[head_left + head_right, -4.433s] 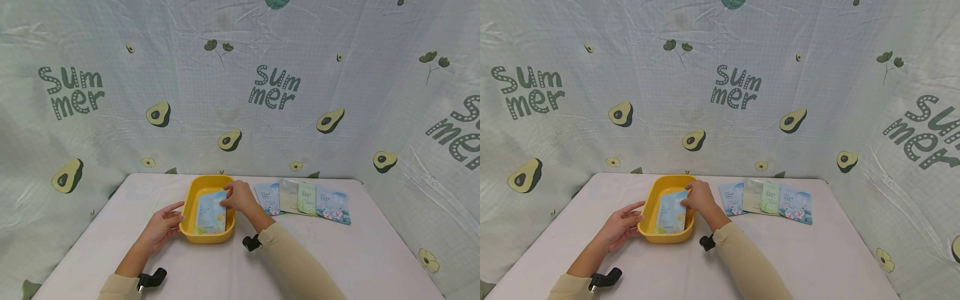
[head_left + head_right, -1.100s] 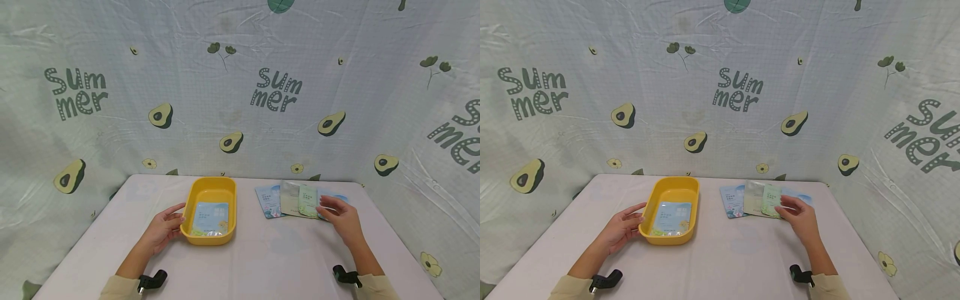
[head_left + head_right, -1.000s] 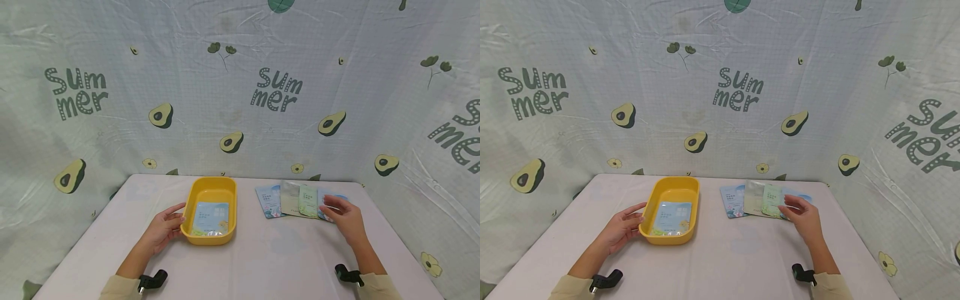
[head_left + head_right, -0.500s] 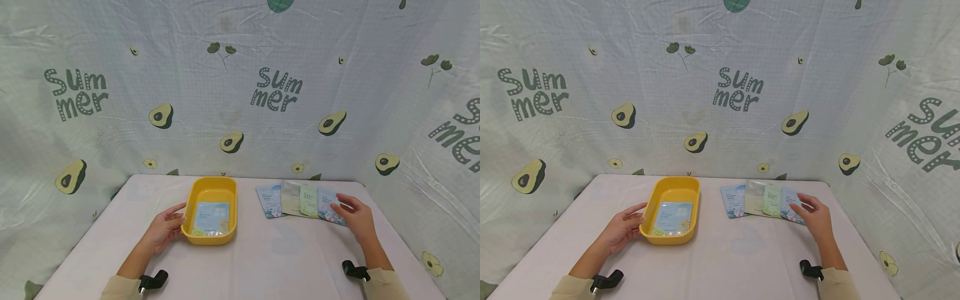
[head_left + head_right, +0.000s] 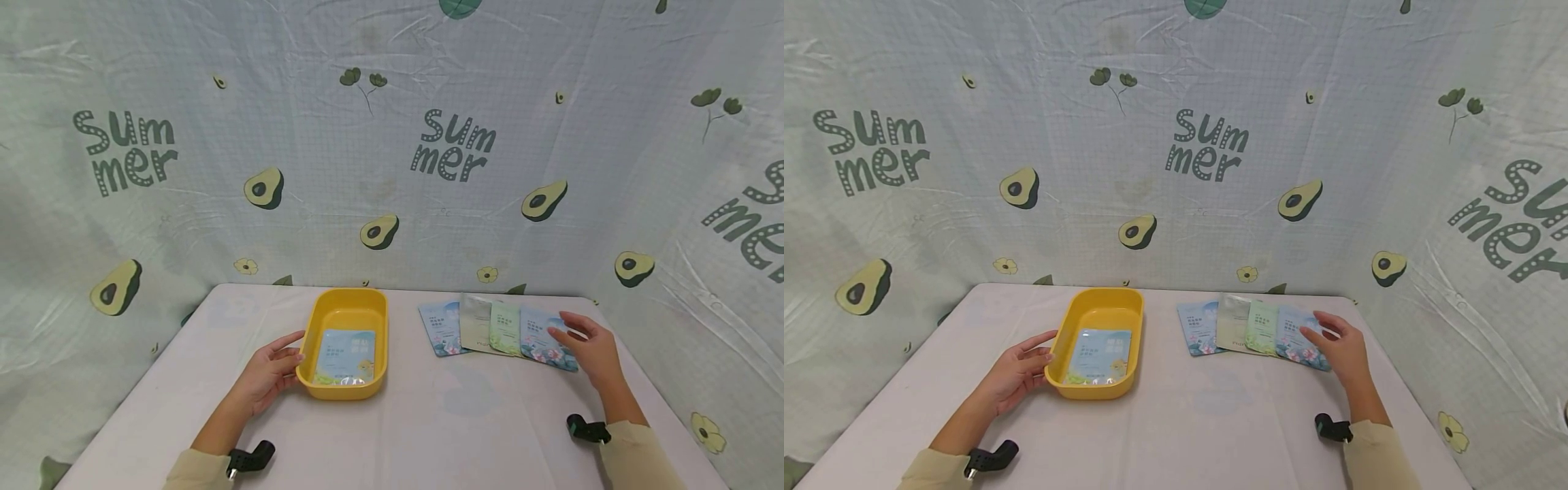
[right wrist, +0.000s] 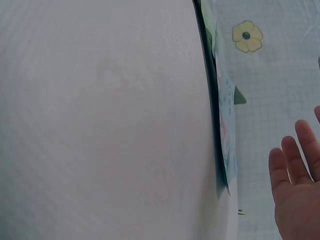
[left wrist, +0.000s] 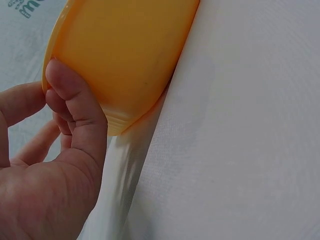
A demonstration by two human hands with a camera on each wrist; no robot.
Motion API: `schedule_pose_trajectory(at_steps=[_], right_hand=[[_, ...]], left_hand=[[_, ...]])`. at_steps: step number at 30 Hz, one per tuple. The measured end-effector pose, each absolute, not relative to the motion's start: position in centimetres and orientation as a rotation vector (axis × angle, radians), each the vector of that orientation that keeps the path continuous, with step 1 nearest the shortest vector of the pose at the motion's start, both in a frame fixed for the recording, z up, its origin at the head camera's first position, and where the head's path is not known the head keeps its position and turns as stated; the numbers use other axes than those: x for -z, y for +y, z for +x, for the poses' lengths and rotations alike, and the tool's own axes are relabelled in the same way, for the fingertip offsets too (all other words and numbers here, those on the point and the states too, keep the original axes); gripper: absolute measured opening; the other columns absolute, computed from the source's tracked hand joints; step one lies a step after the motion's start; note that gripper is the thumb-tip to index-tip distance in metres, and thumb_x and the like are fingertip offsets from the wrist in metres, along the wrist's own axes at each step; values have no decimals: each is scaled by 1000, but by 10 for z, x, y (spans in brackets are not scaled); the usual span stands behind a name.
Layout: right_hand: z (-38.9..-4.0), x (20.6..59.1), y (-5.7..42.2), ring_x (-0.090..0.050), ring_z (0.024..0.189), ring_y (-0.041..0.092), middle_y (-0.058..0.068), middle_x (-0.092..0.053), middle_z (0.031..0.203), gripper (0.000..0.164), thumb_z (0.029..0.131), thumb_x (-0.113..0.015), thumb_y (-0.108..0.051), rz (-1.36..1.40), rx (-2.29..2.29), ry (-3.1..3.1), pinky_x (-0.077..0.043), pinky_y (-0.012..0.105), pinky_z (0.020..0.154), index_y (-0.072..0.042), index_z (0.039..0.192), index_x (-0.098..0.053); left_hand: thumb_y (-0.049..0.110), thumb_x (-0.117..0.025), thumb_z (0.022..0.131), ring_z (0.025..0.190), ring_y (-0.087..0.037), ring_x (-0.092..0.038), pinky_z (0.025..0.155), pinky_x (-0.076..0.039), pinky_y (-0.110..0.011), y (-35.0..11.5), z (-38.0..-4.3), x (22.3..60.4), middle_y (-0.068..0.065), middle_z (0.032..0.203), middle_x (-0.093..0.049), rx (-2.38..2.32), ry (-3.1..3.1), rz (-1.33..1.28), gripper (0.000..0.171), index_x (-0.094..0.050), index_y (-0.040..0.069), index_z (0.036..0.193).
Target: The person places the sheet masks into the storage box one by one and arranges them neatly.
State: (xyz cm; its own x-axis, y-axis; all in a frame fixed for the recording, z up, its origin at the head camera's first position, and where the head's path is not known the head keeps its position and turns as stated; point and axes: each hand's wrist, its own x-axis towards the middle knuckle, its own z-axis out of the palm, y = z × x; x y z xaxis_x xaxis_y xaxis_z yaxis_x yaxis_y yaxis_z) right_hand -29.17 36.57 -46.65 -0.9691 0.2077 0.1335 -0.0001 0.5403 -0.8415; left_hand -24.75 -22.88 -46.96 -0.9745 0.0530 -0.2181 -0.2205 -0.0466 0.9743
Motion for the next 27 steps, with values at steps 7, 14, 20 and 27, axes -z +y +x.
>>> schedule_pose_trajectory(at_steps=[7,14,20,27], right_hand=[[-304,467,370,-40,143,46,24,-39,159,80,94,-69,-54,-201,-1398,-2639,-41,60,114,-6,154,-45],[-316,470,375,-32,146,51,27,-31,162,86,92,-69,-57,-259,-1435,-2667,-36,66,116,-6,155,-41],[-326,472,381,-23,150,51,28,-25,165,94,89,-70,-62,-320,-1399,-2727,-30,68,118,-7,157,-38],[-332,475,391,-20,151,52,29,-20,166,97,87,-71,-63,-417,-1364,-2797,-28,69,118,-8,159,-35]], left_hand=[[10,-61,102,85,-14,-65,78,-61,-24,-229,-247,469,-2,108,-58,-2147,2018,-181,63,-35,11,159],[9,-60,102,85,-15,-65,79,-61,-25,-229,-247,467,-3,110,-57,-2149,2011,-187,62,-35,11,159],[7,-58,102,85,-14,-65,78,-61,-25,-229,-247,466,-3,108,-57,-2153,2001,-192,62,-35,11,159],[5,-59,101,81,-13,-65,74,-61,-25,-230,-247,468,-1,105,-58,-2178,1971,-158,64,-34,8,160]])
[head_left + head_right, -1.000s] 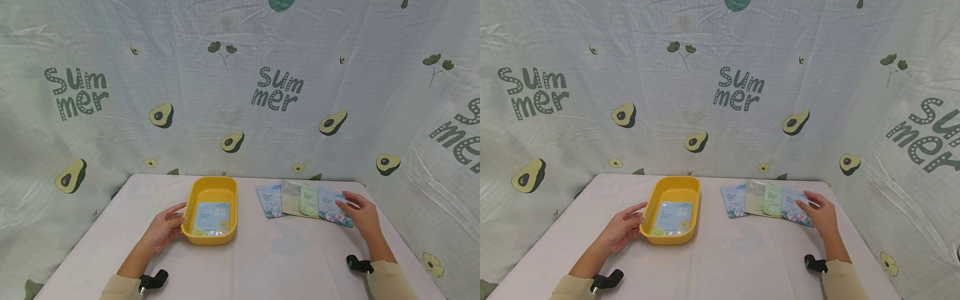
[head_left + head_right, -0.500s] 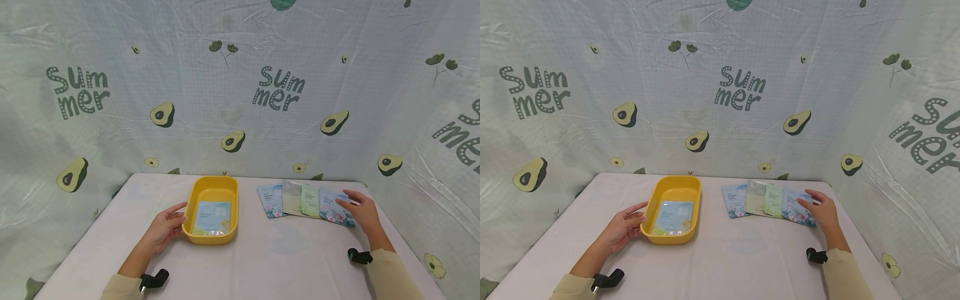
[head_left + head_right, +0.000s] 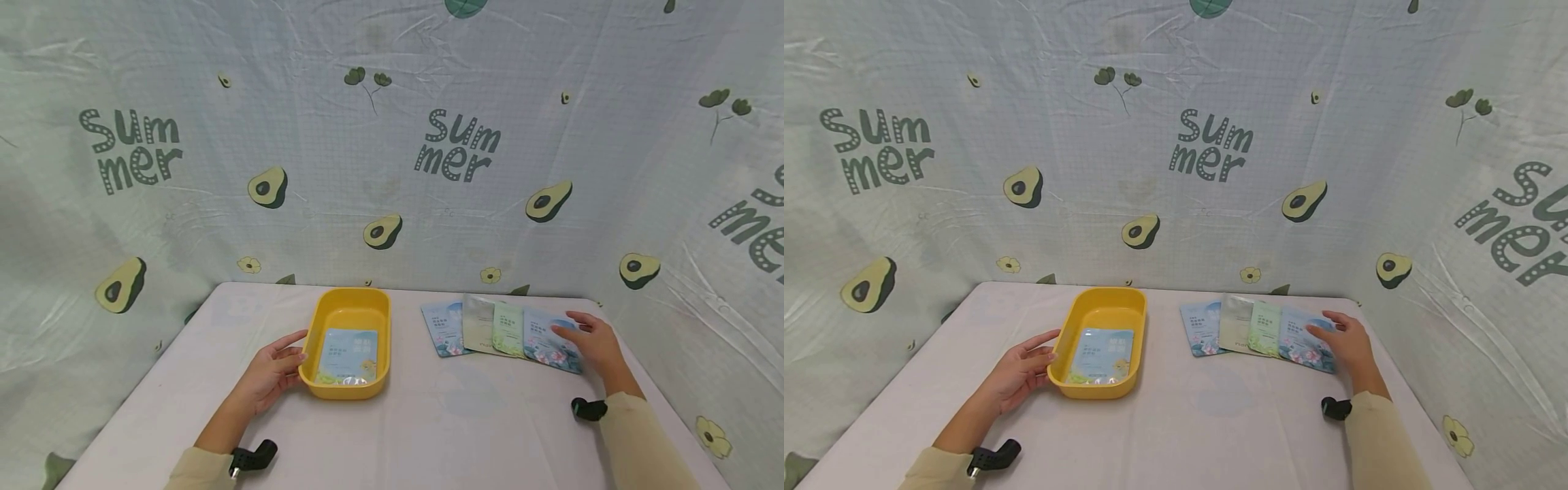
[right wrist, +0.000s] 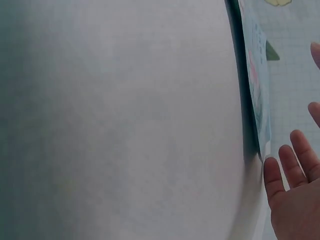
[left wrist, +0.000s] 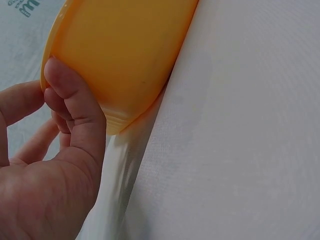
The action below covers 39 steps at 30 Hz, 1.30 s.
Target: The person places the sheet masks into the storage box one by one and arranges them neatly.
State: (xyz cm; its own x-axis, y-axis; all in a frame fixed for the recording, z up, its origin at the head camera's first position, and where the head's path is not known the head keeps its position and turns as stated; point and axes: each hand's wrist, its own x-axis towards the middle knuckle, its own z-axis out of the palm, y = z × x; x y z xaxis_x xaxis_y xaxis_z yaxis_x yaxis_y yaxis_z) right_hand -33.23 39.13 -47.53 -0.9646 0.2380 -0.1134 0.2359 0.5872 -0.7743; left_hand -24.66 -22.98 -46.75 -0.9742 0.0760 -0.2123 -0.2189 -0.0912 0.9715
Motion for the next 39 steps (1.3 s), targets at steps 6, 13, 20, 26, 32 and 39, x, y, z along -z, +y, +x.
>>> schedule_pose_trajectory(at_steps=[6,13,20,26,32,39], right_hand=[[-338,476,397,-24,149,51,27,-23,166,93,90,-70,-59,-448,-1336,-2828,-29,69,118,-7,159,-35],[-345,477,398,-22,149,53,29,-19,166,89,92,-71,-53,-491,-1323,-2864,-26,70,118,-7,159,-34],[-351,480,402,-25,146,55,35,-22,162,86,94,-72,-44,-482,-1278,-2920,-26,68,119,-1,158,-33],[-353,480,401,-24,146,56,36,-21,162,83,96,-70,-38,-477,-1319,-2939,-25,68,119,0,158,-31],[-354,480,401,-26,145,54,36,-24,161,80,97,-70,-33,-473,-1302,-2962,-27,66,120,1,158,-30],[-356,476,401,-24,145,55,37,-20,161,81,97,-70,-28,-501,-1279,-3003,-27,67,120,1,159,-27]], left_hand=[[5,-61,100,78,-12,-66,71,-61,-25,-231,-246,468,0,104,-59,-2202,1931,-123,67,-31,7,160],[5,-61,100,77,-12,-66,70,-60,-24,-231,-247,470,1,103,-59,-2204,1927,-139,66,-32,7,160],[4,-61,100,78,-12,-65,72,-61,-24,-229,-246,470,1,103,-58,-2200,1931,-156,65,-34,8,159],[4,-61,100,77,-12,-65,72,-61,-24,-229,-246,469,1,103,-58,-2198,1946,-167,65,-34,8,159],[4,-61,100,77,-12,-65,73,-61,-24,-230,-247,470,1,103,-58,-2195,1948,-180,64,-36,10,159],[4,-60,100,77,-12,-65,73,-61,-24,-231,-248,471,1,103,-59,-2195,1937,-170,64,-35,9,159]])
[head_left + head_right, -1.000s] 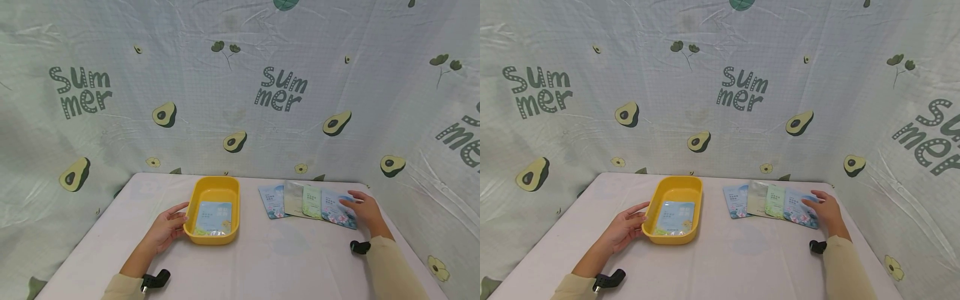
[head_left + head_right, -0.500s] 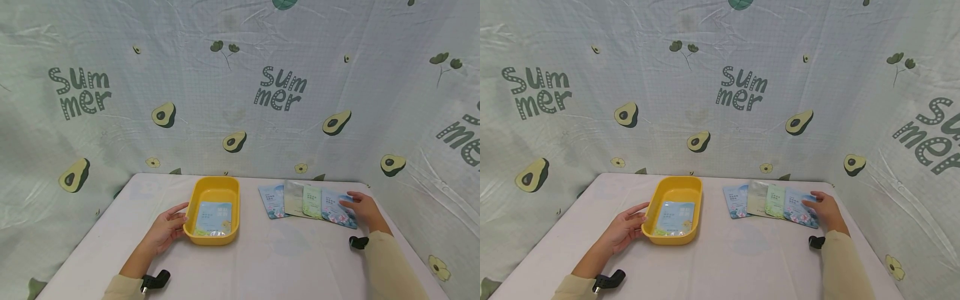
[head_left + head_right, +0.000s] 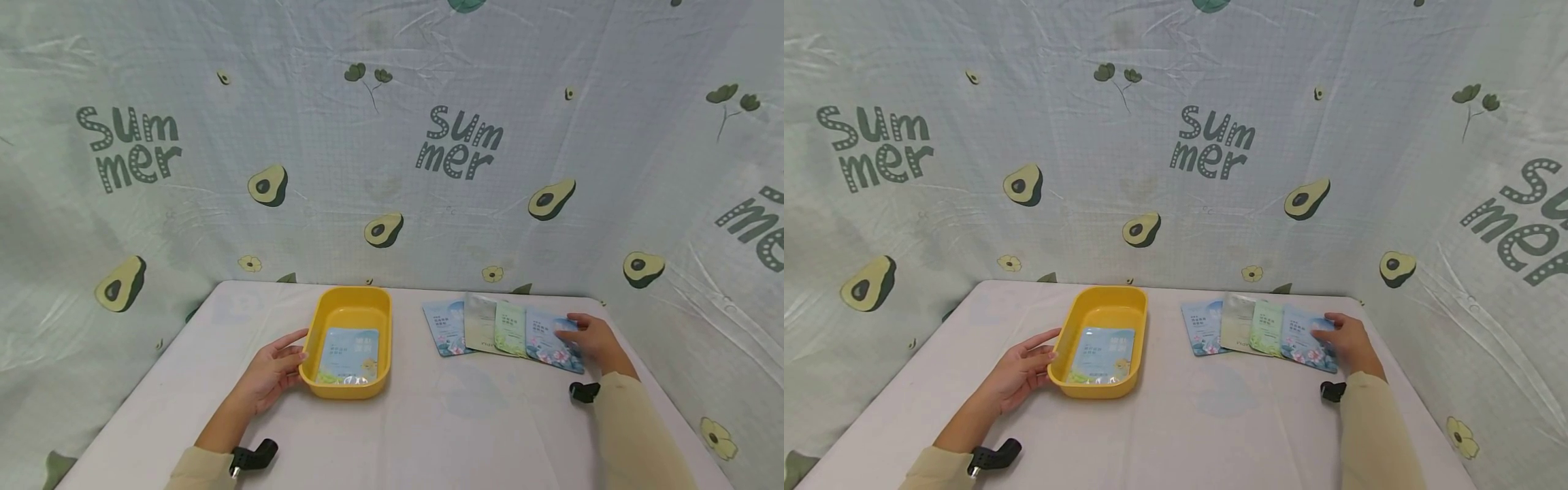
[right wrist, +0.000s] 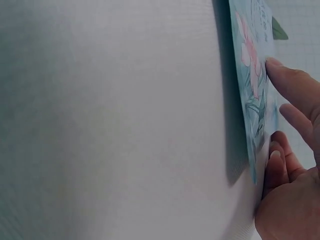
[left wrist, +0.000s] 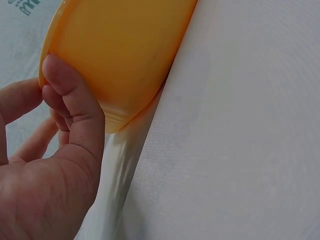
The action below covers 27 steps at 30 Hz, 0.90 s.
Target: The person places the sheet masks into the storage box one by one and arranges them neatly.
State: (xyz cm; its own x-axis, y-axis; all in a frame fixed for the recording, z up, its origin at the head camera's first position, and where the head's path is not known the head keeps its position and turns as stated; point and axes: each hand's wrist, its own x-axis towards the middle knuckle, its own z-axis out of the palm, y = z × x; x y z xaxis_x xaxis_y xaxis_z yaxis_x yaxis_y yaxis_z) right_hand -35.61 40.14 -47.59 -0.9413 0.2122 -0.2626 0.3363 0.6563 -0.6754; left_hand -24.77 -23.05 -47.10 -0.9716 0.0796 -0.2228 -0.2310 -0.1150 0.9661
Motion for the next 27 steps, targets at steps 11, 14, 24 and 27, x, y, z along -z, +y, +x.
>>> schedule_pose_trajectory(at_steps=[11,14,24,27], right_hand=[[-363,475,407,-24,143,57,39,-19,159,90,94,-74,-34,446,1095,2679,-25,70,119,3,159,-24],[-362,474,407,-26,140,58,41,-20,158,93,93,-75,-36,434,1080,2681,-26,70,118,4,159,-23],[-361,469,406,-31,135,58,42,-25,153,92,93,-74,-35,401,1040,2705,-30,71,116,4,158,-23],[-362,471,407,-30,137,59,42,-24,153,93,92,-76,-34,422,1044,2704,-30,71,116,4,158,-22]], left_hand=[[5,-61,100,78,-12,-64,72,-60,-23,-231,-248,472,1,104,-58,-2192,1940,-173,65,-35,10,159],[6,-62,100,77,-12,-64,72,-60,-23,-231,-248,471,1,104,-58,-2189,1945,-171,65,-36,10,159],[7,-62,100,77,-13,-64,71,-60,-23,-231,-248,471,0,106,-58,-2191,1943,-190,64,-37,10,159],[6,-62,100,77,-13,-63,70,-60,-22,-231,-248,471,0,106,-58,-2191,1944,-195,64,-37,11,159]])
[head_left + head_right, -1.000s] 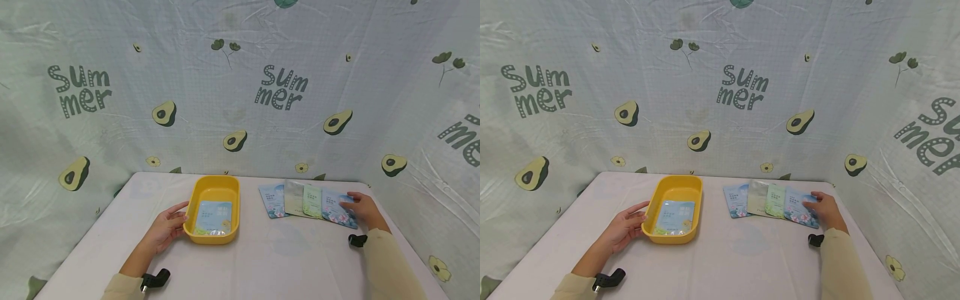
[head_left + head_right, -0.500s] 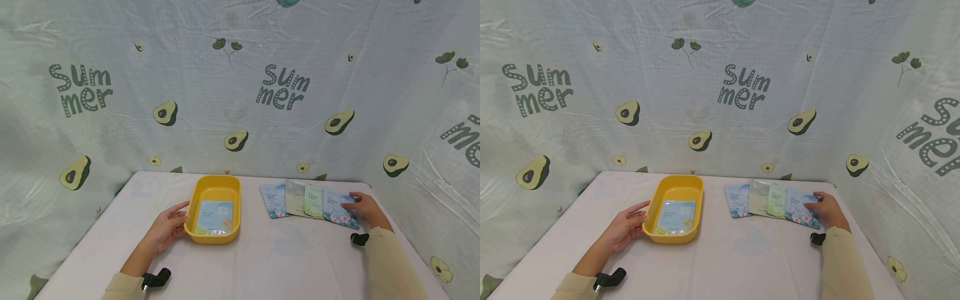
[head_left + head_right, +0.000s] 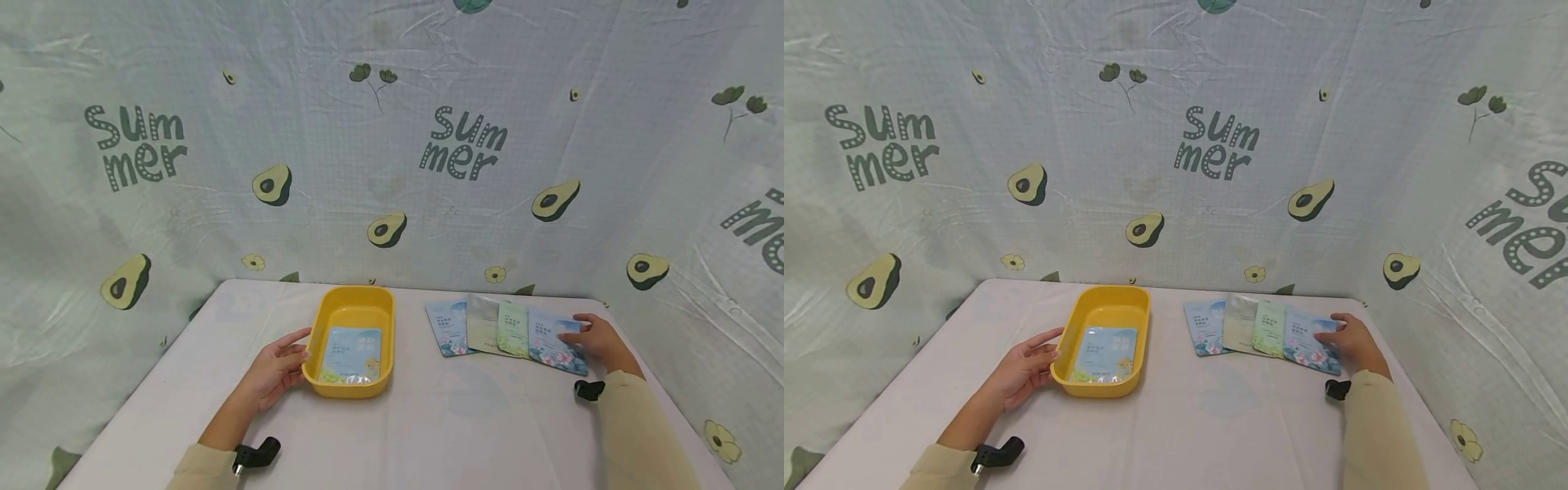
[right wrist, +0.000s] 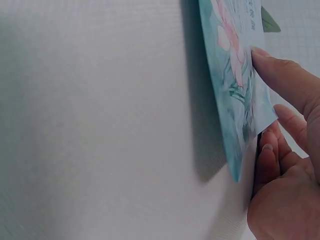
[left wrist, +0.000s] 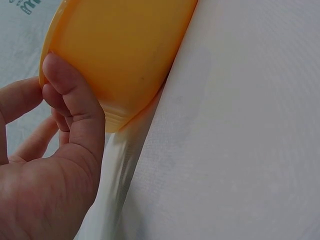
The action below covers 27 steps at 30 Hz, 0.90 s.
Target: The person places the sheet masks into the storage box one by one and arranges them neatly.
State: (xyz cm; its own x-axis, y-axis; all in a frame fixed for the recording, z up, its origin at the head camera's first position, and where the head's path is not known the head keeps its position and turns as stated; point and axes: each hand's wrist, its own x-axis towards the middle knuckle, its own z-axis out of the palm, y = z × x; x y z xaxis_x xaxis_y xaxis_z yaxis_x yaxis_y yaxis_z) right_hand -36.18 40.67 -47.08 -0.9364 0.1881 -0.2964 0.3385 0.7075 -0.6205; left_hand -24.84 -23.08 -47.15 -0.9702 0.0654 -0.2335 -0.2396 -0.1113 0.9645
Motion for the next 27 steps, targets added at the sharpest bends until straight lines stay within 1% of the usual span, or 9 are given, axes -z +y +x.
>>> schedule_pose_trajectory(at_steps=[6,11,15,21,27], right_hand=[[-363,473,408,-27,141,58,42,-22,156,95,91,-78,-31,449,1071,2697,-29,69,117,5,158,-21],[-359,471,407,-28,139,58,42,-23,154,95,90,-78,-33,423,1072,2707,-29,69,117,6,156,-22],[-356,470,406,-31,137,57,42,-26,153,93,91,-78,-30,421,1104,2717,-30,69,116,7,155,-23],[-355,471,403,-36,128,53,40,-31,146,92,90,-79,-27,405,1166,2736,-32,68,116,8,154,-22],[-351,471,402,-36,131,54,41,-30,148,93,91,-78,-28,415,1124,2741,-31,68,117,9,155,-22]], left_hand=[[6,-62,100,77,-12,-63,70,-59,-22,-231,-249,471,0,105,-57,-2199,1950,-170,64,-36,9,159],[7,-63,100,77,-13,-63,70,-59,-22,-231,-248,470,0,105,-57,-2196,1951,-167,64,-36,8,159],[8,-62,100,78,-14,-63,70,-59,-23,-230,-247,470,0,105,-57,-2186,1955,-165,64,-36,8,159],[8,-63,100,78,-13,-63,71,-59,-22,-232,-247,469,1,105,-57,-2188,1964,-165,65,-35,8,159],[7,-62,100,80,-13,-63,72,-59,-23,-232,-248,471,0,107,-57,-2179,1973,-184,64,-37,10,159]])
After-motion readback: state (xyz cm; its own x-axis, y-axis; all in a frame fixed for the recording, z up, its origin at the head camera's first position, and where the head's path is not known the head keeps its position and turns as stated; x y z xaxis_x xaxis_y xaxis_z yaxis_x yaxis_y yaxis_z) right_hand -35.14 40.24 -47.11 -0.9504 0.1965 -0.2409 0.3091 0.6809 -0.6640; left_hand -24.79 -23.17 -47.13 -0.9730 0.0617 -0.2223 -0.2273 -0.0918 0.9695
